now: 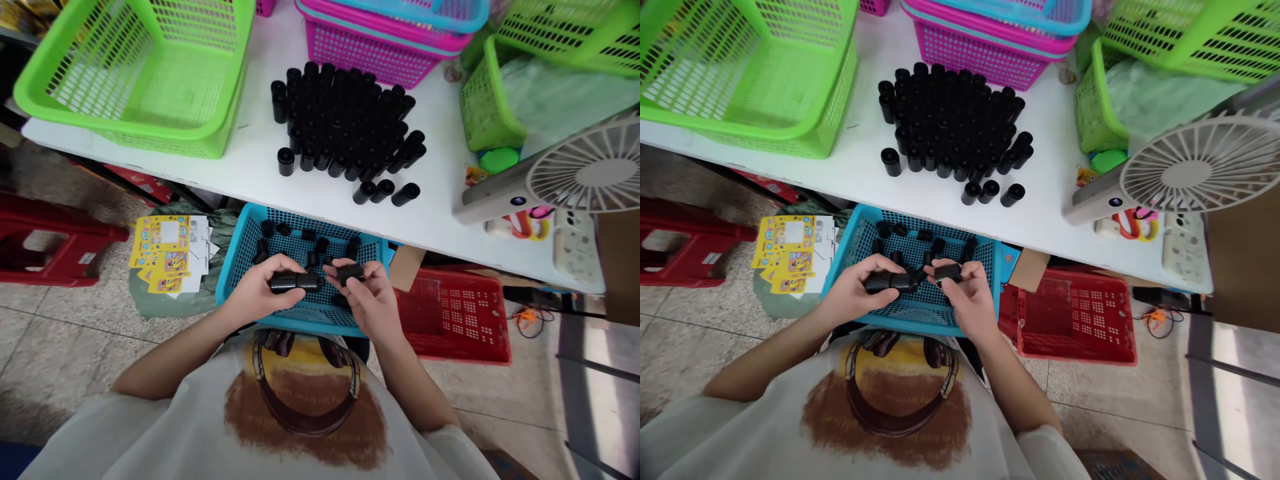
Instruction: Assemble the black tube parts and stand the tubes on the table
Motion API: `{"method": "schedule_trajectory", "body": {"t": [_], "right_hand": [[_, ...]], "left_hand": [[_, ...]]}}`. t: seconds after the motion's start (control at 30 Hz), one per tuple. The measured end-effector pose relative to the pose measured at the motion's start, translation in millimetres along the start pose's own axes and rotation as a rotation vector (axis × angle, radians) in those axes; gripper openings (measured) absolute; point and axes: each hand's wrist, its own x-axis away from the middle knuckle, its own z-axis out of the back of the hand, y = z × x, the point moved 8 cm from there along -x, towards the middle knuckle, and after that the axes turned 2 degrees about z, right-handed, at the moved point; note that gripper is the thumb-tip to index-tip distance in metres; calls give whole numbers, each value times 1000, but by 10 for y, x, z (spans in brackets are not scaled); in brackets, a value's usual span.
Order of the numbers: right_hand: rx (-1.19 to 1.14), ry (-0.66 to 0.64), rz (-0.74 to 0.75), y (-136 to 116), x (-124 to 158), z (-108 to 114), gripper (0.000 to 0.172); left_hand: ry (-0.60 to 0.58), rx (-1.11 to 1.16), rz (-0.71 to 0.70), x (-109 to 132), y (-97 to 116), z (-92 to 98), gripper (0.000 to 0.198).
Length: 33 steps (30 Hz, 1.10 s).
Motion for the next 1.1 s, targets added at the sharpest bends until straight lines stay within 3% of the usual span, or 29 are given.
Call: {"method": "schedule_trajectory", "body": {"t": [0.23, 0.63, 0.77, 0.93, 1.03, 1.1], "right_hand": [[18, -60, 29, 19, 57, -238, 52], [-134, -18, 22, 37, 88, -202, 48], [-115, -20, 42, 78, 118, -238, 47], [94, -136, 137, 65, 153, -330, 38], [365, -136, 282, -60, 126, -240, 28], [561, -196, 353, -134, 109, -239, 31]], "left_hand": [[39, 19, -15, 38, 15, -15, 24], [34, 0, 7, 54, 7, -1, 23], [-26, 5, 45, 46, -38, -60, 24], [-85, -48, 83, 49, -97, -132, 26], [-77, -101, 92, 55, -138, -112, 29], [-135, -125, 78, 53, -148, -137, 28]]}}
